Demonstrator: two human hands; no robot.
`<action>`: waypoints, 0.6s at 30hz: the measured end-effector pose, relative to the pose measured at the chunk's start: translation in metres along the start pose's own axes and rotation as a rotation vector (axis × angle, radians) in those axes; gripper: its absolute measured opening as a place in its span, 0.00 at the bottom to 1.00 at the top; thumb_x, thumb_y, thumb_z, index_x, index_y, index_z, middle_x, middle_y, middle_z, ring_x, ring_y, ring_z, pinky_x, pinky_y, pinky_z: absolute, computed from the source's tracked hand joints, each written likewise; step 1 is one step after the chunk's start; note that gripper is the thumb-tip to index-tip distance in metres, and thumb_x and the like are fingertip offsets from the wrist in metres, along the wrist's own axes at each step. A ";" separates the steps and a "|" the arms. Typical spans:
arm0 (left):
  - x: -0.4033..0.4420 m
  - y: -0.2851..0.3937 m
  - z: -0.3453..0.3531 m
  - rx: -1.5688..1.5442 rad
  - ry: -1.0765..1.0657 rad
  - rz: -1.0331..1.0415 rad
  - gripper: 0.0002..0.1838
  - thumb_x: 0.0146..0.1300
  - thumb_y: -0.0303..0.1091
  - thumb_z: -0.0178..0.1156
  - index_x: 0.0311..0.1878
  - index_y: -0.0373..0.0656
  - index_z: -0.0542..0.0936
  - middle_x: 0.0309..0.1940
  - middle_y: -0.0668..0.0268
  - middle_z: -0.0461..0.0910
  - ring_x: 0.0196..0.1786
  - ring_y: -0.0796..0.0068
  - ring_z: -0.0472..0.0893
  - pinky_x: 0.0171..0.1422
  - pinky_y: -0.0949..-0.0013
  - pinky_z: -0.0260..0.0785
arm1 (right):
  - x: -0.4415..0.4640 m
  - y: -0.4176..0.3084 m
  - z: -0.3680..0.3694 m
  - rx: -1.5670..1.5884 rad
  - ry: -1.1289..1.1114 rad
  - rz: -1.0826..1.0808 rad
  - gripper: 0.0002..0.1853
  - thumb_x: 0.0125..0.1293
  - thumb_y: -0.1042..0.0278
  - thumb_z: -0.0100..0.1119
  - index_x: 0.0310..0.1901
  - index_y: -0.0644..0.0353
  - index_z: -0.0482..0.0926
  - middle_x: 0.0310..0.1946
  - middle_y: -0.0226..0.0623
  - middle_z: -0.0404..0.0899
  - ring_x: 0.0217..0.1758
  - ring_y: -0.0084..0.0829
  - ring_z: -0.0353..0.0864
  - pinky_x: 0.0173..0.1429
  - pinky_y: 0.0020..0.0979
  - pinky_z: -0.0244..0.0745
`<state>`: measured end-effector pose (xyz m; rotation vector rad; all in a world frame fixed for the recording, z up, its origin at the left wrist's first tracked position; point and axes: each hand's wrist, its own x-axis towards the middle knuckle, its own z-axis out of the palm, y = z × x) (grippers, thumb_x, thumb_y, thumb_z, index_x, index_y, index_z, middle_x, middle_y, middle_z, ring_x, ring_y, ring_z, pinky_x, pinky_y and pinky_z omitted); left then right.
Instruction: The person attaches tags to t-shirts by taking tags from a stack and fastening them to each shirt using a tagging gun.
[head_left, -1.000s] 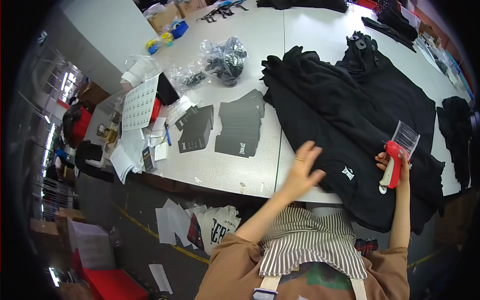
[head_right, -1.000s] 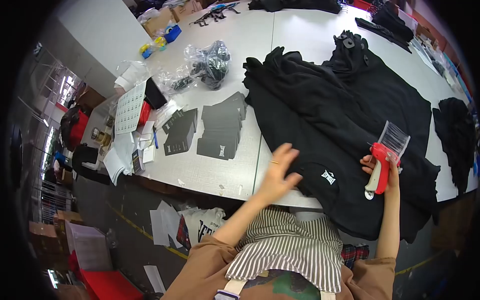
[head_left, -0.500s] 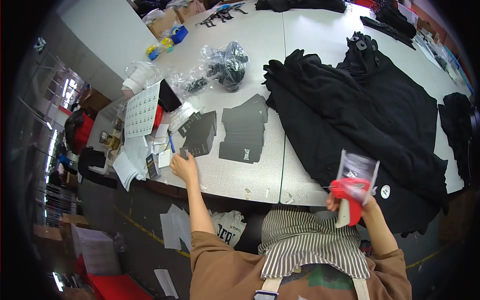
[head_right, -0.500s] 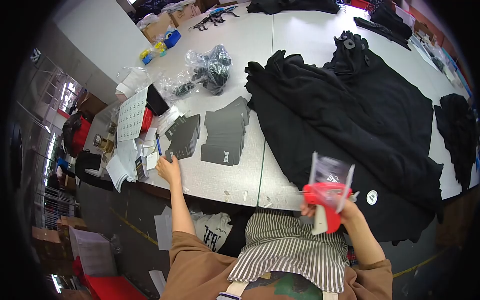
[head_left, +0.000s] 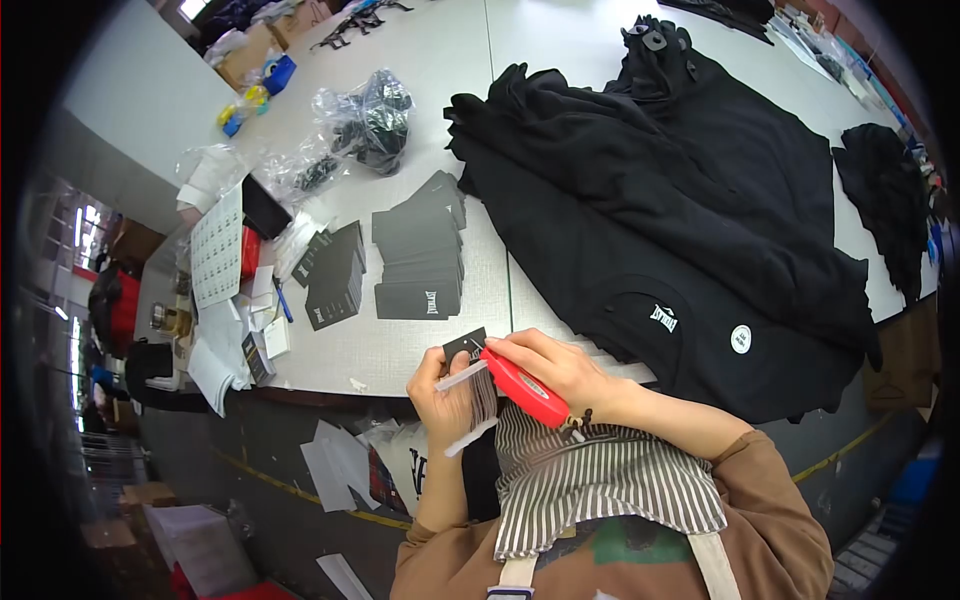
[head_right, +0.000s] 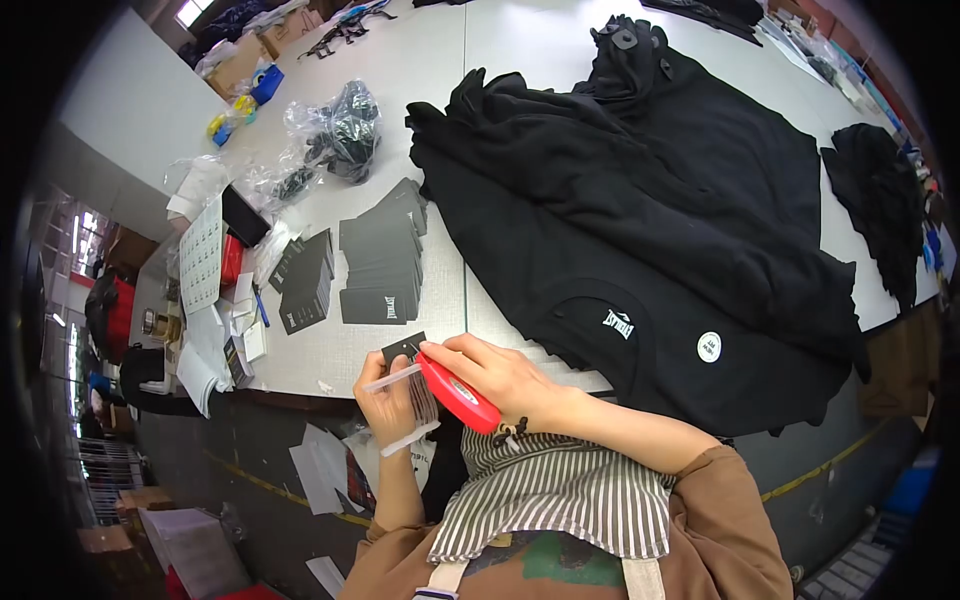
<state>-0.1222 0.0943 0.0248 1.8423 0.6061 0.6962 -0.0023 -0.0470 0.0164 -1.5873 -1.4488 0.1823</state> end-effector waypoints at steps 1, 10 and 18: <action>0.001 -0.001 0.003 0.070 0.011 0.118 0.04 0.61 0.28 0.59 0.33 0.38 0.76 0.25 0.67 0.75 0.27 0.77 0.69 0.33 0.75 0.63 | 0.000 -0.001 -0.002 0.016 0.028 0.006 0.36 0.49 0.77 0.63 0.64 0.64 0.66 0.56 0.48 0.69 0.48 0.41 0.76 0.47 0.32 0.75; 0.021 0.007 0.029 0.429 0.124 0.703 0.05 0.57 0.27 0.61 0.36 0.38 0.77 0.32 0.62 0.77 0.32 0.64 0.73 0.39 0.66 0.67 | -0.012 0.004 -0.013 0.074 0.151 -0.026 0.33 0.51 0.76 0.63 0.62 0.64 0.68 0.63 0.53 0.66 0.54 0.44 0.77 0.49 0.35 0.77; 0.013 0.005 0.031 0.015 -0.066 0.240 0.04 0.59 0.27 0.59 0.36 0.39 0.77 0.34 0.62 0.77 0.35 0.68 0.73 0.41 0.67 0.66 | -0.017 0.006 -0.013 0.012 0.093 -0.002 0.34 0.47 0.78 0.63 0.62 0.66 0.68 0.65 0.57 0.63 0.58 0.48 0.76 0.53 0.34 0.77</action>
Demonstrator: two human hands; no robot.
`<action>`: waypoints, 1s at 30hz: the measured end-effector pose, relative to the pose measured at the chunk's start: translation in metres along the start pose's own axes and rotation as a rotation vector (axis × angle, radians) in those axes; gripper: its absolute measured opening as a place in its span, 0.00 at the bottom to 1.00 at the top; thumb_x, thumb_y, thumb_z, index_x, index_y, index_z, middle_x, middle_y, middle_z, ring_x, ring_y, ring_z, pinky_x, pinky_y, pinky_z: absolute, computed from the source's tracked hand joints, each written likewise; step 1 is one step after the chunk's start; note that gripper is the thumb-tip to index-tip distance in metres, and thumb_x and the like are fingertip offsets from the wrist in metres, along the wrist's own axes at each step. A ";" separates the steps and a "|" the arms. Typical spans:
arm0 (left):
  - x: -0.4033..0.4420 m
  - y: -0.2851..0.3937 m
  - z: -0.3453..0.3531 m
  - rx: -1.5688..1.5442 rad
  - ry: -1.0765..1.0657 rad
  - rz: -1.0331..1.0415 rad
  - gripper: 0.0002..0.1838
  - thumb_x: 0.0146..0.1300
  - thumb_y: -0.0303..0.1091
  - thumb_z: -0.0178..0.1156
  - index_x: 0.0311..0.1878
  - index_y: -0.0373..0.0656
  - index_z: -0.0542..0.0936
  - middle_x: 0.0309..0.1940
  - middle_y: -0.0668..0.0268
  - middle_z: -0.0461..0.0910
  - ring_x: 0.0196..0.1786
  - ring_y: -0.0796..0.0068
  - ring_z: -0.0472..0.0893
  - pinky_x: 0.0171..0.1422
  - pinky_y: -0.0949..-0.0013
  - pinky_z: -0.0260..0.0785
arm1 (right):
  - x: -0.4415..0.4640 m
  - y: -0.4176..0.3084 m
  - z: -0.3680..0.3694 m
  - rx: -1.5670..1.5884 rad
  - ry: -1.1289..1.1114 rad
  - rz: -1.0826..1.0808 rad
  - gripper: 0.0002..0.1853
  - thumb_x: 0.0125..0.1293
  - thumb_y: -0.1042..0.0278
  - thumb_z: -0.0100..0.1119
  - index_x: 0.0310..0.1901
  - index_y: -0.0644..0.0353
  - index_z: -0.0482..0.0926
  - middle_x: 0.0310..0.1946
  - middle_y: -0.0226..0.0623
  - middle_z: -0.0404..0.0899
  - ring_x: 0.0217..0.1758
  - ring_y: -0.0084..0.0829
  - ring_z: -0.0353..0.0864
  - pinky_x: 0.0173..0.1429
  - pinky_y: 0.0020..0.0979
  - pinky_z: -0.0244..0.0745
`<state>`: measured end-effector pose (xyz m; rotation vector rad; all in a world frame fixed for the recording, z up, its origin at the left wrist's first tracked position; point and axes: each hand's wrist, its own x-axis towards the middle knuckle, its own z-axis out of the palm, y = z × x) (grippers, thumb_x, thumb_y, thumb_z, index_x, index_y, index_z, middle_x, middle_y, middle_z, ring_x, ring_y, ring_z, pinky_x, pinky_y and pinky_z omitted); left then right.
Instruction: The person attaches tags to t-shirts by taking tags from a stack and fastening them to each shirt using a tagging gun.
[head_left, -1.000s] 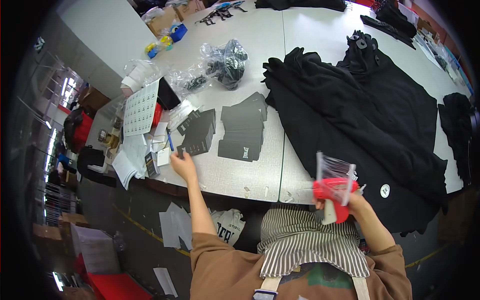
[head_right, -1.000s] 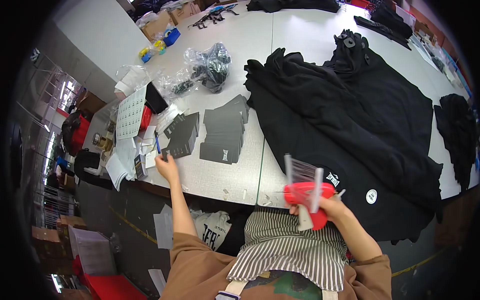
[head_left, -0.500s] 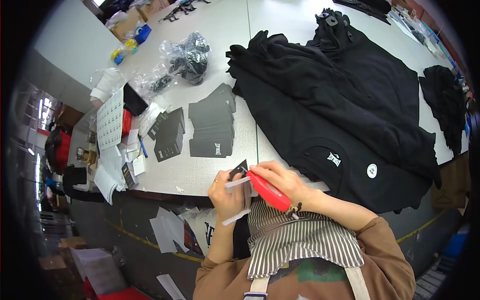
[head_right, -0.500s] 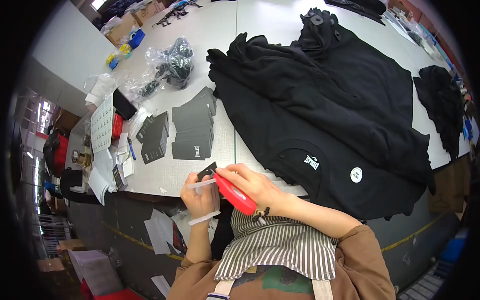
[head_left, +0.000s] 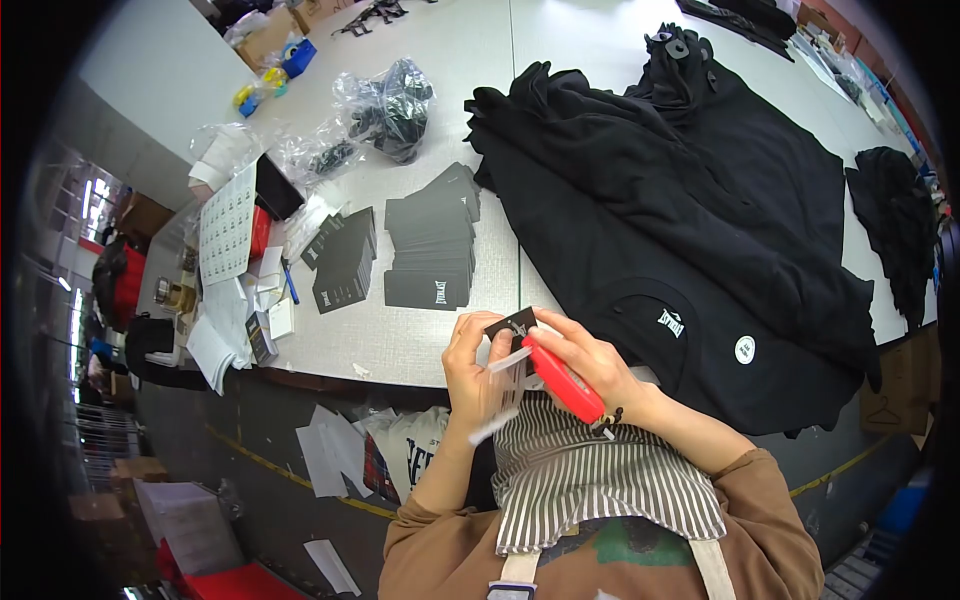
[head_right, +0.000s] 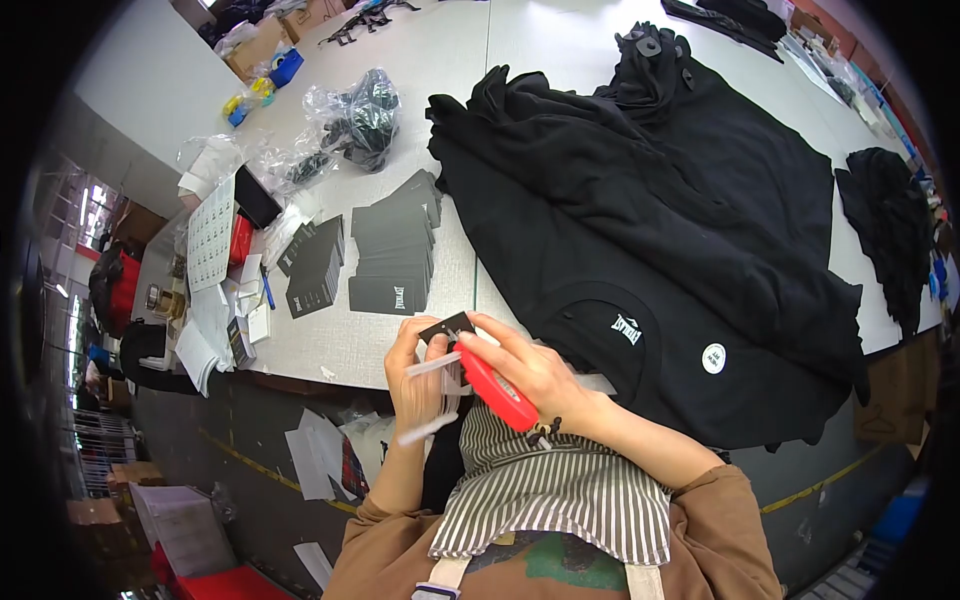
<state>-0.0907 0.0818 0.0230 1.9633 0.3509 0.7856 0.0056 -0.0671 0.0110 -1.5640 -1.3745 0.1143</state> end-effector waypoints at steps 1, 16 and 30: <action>-0.001 0.000 0.000 -0.103 -0.019 -0.113 0.03 0.59 0.28 0.59 0.36 0.39 0.77 0.35 0.61 0.77 0.35 0.68 0.73 0.41 0.67 0.66 | 0.000 0.000 -0.001 -0.023 -0.034 0.003 0.35 0.46 0.78 0.63 0.61 0.67 0.68 0.65 0.57 0.63 0.58 0.48 0.75 0.54 0.34 0.76; 0.011 -0.008 -0.009 -1.241 -0.001 -0.538 0.29 0.63 0.22 0.44 0.70 0.35 0.58 0.60 0.44 0.71 0.58 0.53 0.76 0.61 0.62 0.71 | 0.001 -0.008 -0.036 0.860 0.275 0.529 0.34 0.54 0.80 0.56 0.66 0.65 0.62 0.52 0.44 0.74 0.36 0.27 0.77 0.42 0.24 0.75; 0.016 -0.095 -0.075 -0.069 0.299 -0.354 0.27 0.64 0.26 0.48 0.67 0.34 0.60 0.62 0.48 0.68 0.57 0.54 0.73 0.58 0.61 0.71 | -0.013 -0.006 -0.030 0.908 0.112 0.536 0.33 0.57 0.79 0.56 0.66 0.65 0.61 0.51 0.43 0.74 0.37 0.26 0.77 0.43 0.24 0.76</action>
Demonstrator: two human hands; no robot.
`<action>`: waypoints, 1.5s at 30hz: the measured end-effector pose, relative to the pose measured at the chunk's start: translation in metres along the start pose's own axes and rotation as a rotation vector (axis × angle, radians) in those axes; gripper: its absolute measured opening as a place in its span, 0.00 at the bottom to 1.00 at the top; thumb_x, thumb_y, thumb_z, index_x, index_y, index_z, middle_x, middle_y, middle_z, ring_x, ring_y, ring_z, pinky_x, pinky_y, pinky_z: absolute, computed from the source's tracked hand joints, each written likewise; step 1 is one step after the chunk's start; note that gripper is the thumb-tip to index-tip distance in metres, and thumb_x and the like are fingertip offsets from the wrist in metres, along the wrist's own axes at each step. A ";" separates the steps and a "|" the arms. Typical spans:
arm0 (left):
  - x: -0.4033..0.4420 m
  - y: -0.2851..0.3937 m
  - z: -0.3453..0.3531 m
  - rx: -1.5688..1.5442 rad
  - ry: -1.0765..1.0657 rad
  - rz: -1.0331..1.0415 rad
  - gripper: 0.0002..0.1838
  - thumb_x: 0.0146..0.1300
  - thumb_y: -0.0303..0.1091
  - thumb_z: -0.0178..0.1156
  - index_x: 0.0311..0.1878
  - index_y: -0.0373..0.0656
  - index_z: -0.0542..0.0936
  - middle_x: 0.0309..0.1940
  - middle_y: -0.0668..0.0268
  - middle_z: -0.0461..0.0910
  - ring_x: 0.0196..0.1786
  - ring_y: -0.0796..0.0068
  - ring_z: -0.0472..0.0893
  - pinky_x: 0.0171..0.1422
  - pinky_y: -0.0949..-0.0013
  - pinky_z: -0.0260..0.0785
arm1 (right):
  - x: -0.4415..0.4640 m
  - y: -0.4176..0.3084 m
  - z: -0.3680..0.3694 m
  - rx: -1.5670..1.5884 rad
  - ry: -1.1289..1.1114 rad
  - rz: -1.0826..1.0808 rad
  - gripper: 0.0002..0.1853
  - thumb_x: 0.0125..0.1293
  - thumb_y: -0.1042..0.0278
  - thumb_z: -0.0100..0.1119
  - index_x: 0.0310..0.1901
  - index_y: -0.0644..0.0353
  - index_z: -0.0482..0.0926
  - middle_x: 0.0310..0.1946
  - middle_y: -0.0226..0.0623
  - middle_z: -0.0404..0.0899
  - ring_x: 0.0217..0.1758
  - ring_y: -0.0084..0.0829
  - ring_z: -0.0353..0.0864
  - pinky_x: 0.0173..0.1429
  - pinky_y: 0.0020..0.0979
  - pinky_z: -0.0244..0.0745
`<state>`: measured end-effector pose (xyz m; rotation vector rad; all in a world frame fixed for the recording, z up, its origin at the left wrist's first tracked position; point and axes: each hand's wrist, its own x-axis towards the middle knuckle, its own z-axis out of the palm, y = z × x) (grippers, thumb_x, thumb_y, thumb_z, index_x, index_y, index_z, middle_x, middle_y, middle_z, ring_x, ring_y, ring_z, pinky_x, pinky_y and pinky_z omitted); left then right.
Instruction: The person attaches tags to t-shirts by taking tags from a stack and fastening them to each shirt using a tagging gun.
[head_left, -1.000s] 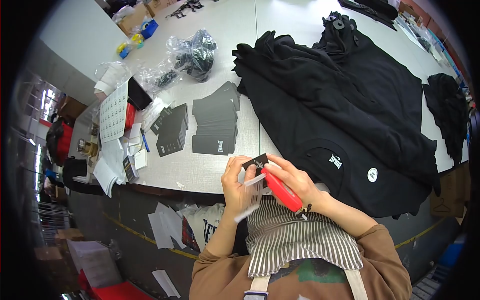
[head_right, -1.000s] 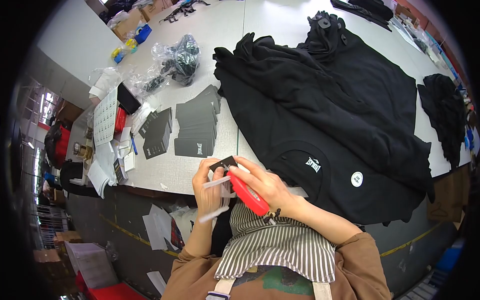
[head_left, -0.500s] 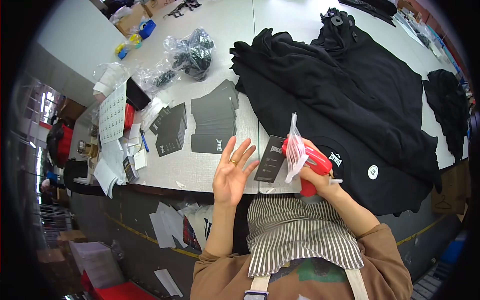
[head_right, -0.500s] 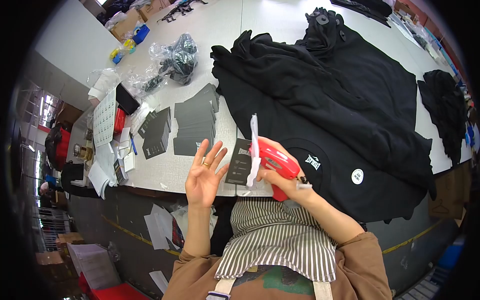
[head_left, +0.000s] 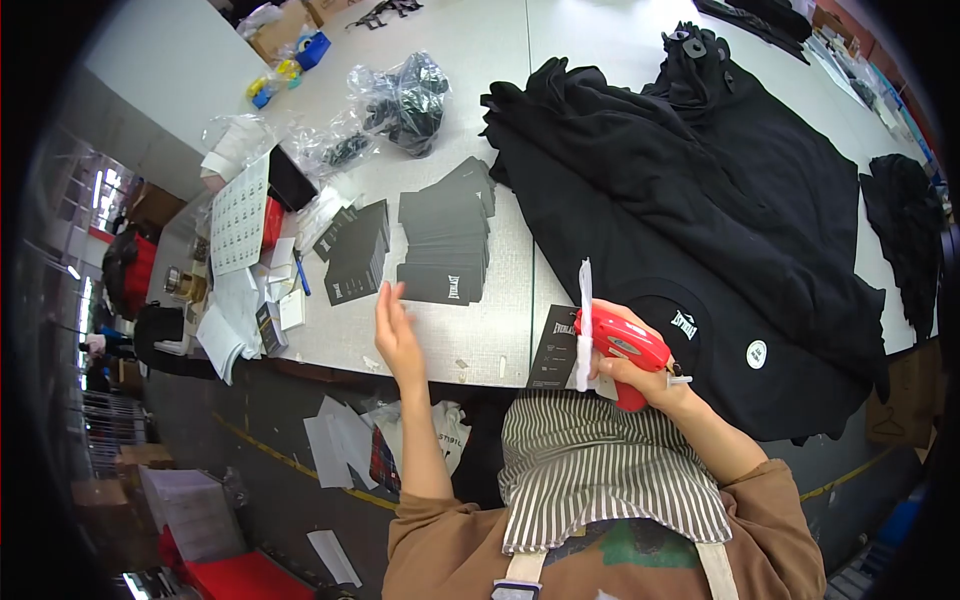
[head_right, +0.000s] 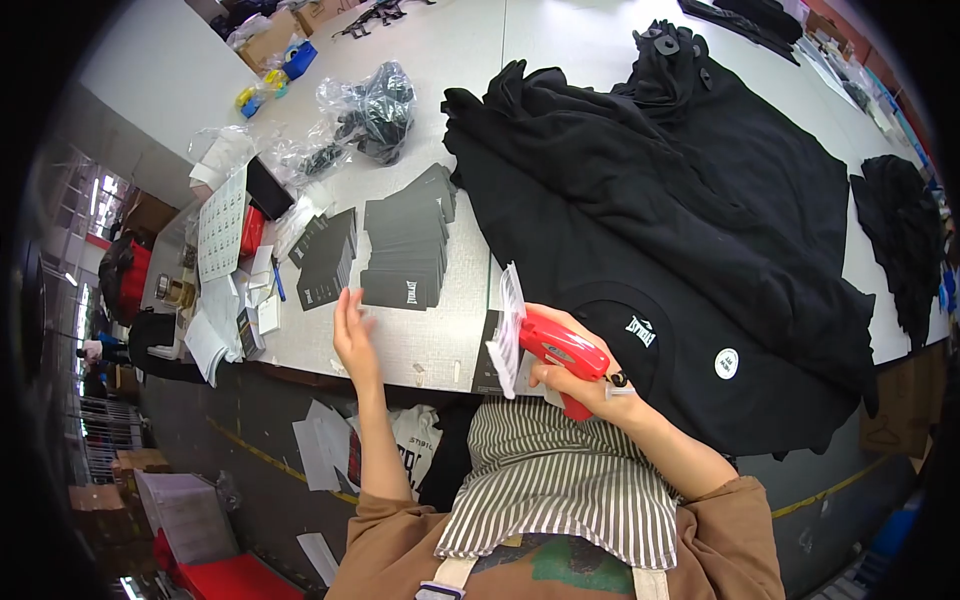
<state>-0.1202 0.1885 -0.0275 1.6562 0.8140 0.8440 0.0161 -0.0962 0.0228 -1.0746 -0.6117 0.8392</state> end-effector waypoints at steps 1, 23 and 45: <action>0.008 -0.015 -0.003 0.633 0.105 0.224 0.24 0.65 0.30 0.51 0.63 0.33 0.66 0.58 0.52 0.72 0.55 0.58 0.73 0.56 0.61 0.69 | 0.000 0.000 0.000 -0.001 -0.003 0.006 0.33 0.57 0.79 0.56 0.66 0.65 0.61 0.51 0.43 0.74 0.37 0.26 0.77 0.43 0.24 0.76; -0.079 0.080 0.074 0.171 -0.360 0.137 0.04 0.64 0.28 0.56 0.33 0.39 0.75 0.23 0.69 0.72 0.25 0.81 0.65 0.31 0.76 0.59 | -0.011 0.006 0.012 -1.040 -0.047 -0.440 0.32 0.53 0.79 0.60 0.63 0.64 0.66 0.54 0.45 0.71 0.38 0.29 0.78 0.44 0.26 0.75; -0.081 0.072 0.159 -0.072 -0.763 -0.111 0.05 0.63 0.29 0.56 0.38 0.37 0.78 0.23 0.69 0.73 0.23 0.85 0.66 0.26 0.81 0.57 | -0.054 0.012 -0.025 -0.918 0.244 -0.233 0.41 0.47 0.81 0.64 0.66 0.60 0.62 0.59 0.50 0.63 0.49 0.43 0.75 0.48 0.34 0.76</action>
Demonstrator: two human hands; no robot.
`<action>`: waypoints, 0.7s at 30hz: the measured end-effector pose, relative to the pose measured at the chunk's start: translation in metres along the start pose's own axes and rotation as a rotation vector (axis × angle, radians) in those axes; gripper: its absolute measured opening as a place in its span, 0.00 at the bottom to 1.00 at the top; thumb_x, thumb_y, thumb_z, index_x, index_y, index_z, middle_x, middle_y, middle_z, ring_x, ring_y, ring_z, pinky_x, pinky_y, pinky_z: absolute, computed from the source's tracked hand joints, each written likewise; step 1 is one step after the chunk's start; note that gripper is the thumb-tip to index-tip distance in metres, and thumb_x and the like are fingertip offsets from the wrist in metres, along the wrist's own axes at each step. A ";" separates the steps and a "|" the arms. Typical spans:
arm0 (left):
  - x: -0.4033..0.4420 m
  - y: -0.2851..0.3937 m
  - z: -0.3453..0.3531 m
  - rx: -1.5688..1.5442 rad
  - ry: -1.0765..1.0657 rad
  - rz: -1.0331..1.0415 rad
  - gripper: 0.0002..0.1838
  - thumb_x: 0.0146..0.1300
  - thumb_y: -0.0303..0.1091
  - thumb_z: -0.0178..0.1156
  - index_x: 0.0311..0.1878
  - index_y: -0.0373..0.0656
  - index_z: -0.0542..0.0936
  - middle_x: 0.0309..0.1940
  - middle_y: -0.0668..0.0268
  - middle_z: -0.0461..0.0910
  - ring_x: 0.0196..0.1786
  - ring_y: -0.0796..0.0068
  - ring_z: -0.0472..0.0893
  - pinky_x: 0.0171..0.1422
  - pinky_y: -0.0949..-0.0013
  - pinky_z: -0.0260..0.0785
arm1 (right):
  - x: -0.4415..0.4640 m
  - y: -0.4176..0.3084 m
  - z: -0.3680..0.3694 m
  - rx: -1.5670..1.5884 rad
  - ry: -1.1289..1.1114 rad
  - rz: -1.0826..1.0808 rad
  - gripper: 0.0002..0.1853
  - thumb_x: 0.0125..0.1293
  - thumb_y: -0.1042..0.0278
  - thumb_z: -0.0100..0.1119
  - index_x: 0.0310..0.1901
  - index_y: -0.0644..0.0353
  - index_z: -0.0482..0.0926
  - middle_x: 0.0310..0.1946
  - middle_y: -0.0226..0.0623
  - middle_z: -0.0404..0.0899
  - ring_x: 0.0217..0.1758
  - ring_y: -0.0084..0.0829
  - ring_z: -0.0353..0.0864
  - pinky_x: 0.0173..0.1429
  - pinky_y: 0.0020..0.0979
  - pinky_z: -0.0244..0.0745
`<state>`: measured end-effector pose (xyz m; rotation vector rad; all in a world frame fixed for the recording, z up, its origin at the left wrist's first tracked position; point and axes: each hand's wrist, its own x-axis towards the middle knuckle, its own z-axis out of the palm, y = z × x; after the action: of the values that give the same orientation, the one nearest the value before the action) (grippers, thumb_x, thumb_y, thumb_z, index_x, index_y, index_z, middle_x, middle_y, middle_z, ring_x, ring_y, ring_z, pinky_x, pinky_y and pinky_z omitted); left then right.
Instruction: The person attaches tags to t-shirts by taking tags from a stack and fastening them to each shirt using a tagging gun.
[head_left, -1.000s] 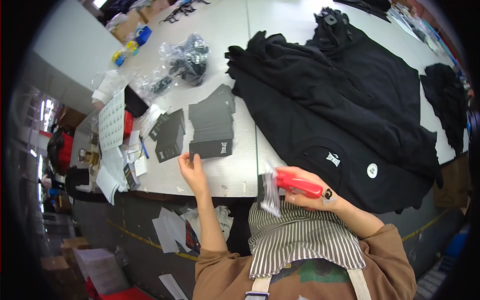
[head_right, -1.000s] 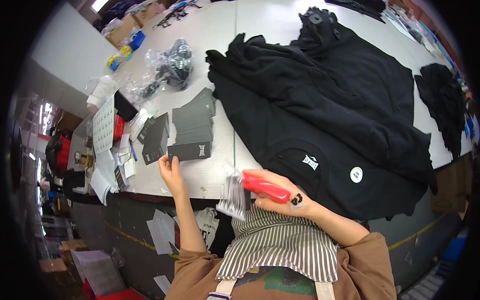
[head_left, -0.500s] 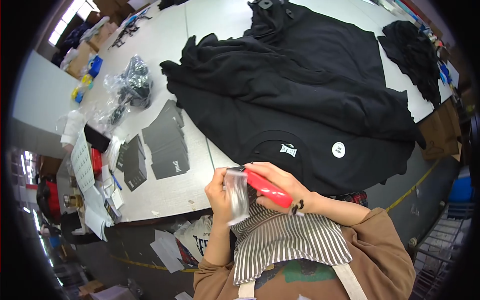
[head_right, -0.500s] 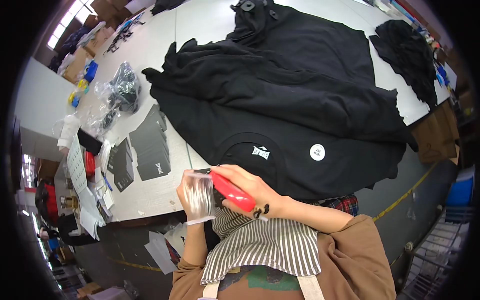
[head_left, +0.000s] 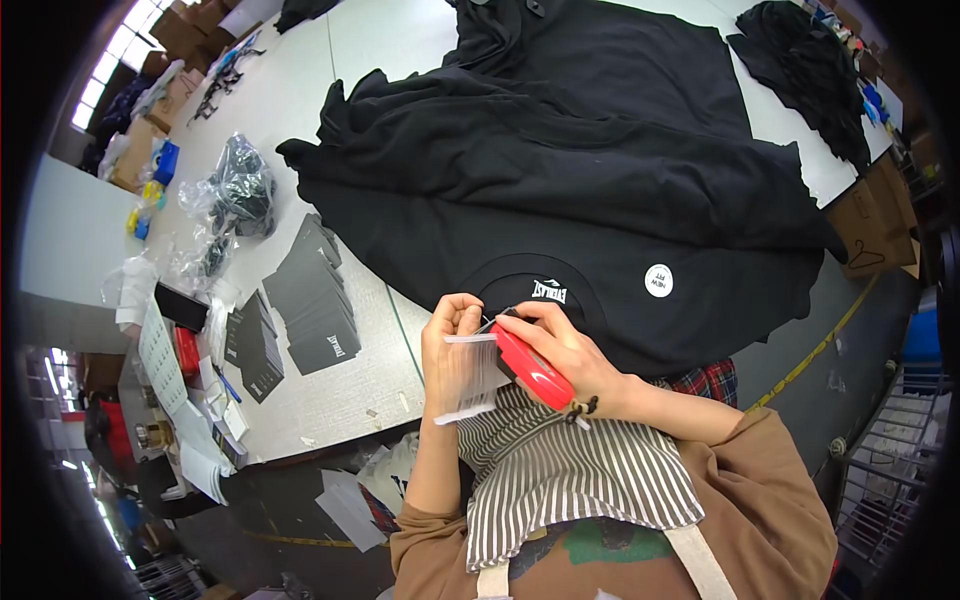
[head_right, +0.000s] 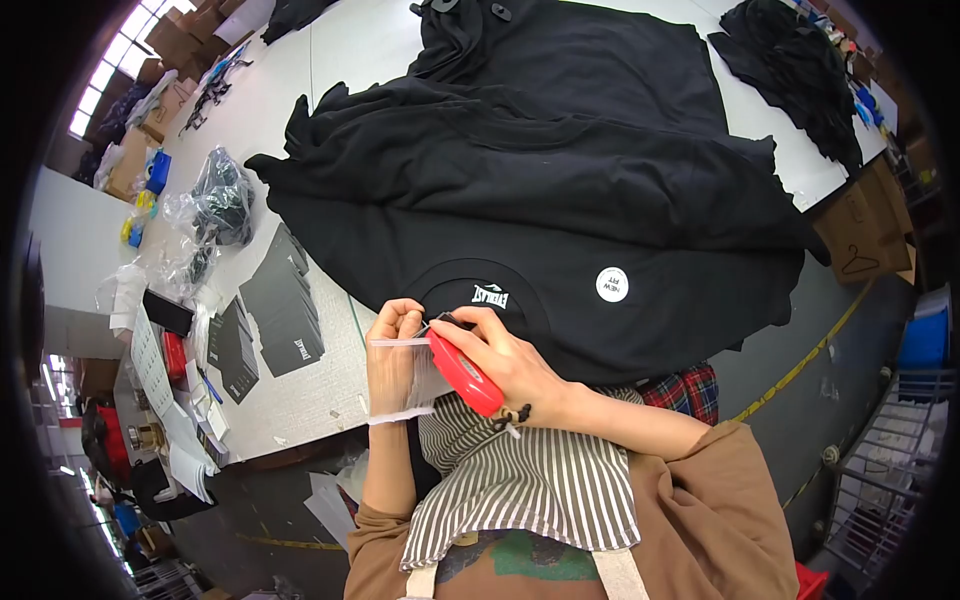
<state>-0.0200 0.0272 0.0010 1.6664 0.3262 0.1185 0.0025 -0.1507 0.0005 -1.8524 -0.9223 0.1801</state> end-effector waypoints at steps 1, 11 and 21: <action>0.000 0.000 -0.001 -0.133 0.012 -0.057 0.06 0.63 0.29 0.57 0.38 0.37 0.78 0.24 0.69 0.74 0.24 0.86 0.66 0.27 0.81 0.57 | 0.002 0.002 0.003 -0.047 0.020 -0.003 0.41 0.46 0.82 0.65 0.66 0.60 0.62 0.59 0.50 0.62 0.49 0.44 0.75 0.47 0.34 0.76; 0.005 -0.001 -0.010 -0.152 -0.129 -0.142 0.06 0.64 0.29 0.55 0.41 0.37 0.77 0.27 0.68 0.76 0.27 0.85 0.69 0.30 0.83 0.60 | 0.008 -0.001 0.011 -0.075 0.083 0.034 0.41 0.43 0.82 0.65 0.64 0.59 0.63 0.60 0.52 0.60 0.45 0.45 0.75 0.46 0.35 0.76; -0.001 -0.023 -0.009 0.438 -0.017 0.759 0.12 0.54 0.24 0.58 0.43 0.35 0.78 0.30 0.64 0.79 0.28 0.78 0.74 0.32 0.76 0.64 | 0.011 -0.002 0.005 -0.003 0.141 0.088 0.35 0.47 0.81 0.60 0.62 0.61 0.67 0.52 0.43 0.71 0.39 0.37 0.76 0.43 0.32 0.75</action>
<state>-0.0266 0.0374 -0.0209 2.1521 -0.3359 0.6335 0.0065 -0.1397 0.0033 -1.8845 -0.7451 0.1001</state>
